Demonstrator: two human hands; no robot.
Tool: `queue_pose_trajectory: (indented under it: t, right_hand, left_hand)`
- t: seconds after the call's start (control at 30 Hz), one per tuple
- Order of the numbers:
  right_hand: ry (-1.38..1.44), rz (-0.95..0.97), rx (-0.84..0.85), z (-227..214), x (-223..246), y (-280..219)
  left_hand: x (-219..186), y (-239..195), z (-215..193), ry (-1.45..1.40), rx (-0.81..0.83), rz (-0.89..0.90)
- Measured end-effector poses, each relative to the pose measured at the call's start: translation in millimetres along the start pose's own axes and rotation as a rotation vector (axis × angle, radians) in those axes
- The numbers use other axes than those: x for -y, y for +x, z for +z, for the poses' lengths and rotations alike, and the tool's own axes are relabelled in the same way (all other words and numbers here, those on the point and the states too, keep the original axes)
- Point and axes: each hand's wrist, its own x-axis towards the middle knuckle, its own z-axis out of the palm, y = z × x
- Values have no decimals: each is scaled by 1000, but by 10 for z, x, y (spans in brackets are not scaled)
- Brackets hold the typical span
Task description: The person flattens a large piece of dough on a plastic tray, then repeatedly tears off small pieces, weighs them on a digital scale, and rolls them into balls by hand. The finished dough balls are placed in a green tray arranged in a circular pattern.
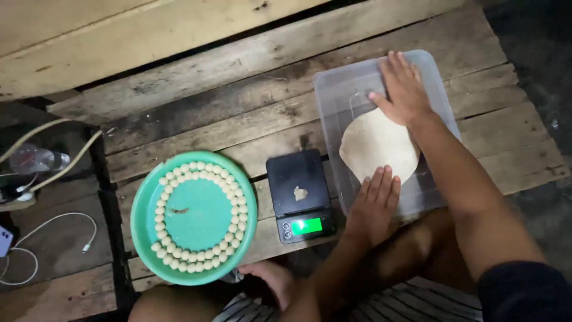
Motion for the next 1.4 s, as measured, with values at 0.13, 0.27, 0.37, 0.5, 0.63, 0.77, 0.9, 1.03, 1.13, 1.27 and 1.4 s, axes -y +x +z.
queue_pose_trajectory:
  t: [0.13,0.27,0.37,0.5,0.63,0.77,0.9,1.03,1.13,1.27,1.4]
  right_hand:
    - [207,75,-97,411,-625,259]
    - [463,309,-135,508,-410,14]
    - [60,497,-105,322,102,-628]
    - [-51,486,-254,437,23,-969]
    - [-44,411,-197,365,-53,-959]
    - [-106,219,-157,297,-165,-906]
    - [-139,73,-161,175,-265,-834]
    - [-28,71,-126,459,-679,-629]
    - [104,152,-143,632,-1079,-345]
    - [220,26,-260,408,-419,-515]
    - [-36,-409,-240,419,608,-450]
  left_hand:
    - [4,10,45,-27,-36,39]
    - [9,-31,70,44,-73,12]
    - [12,1,89,2,-86,16]
    - [-10,-5,42,28,-41,18]
    - [6,-33,87,-64,-23,19]
    - [29,-40,127,-50,56,31]
    - [24,-3,74,-34,68,25]
    - [17,-19,41,-50,105,35]
    - [-11,16,12,-63,135,5]
    - [-25,8,-55,-15,207,4]
    - [-10,4,-15,51,327,11]
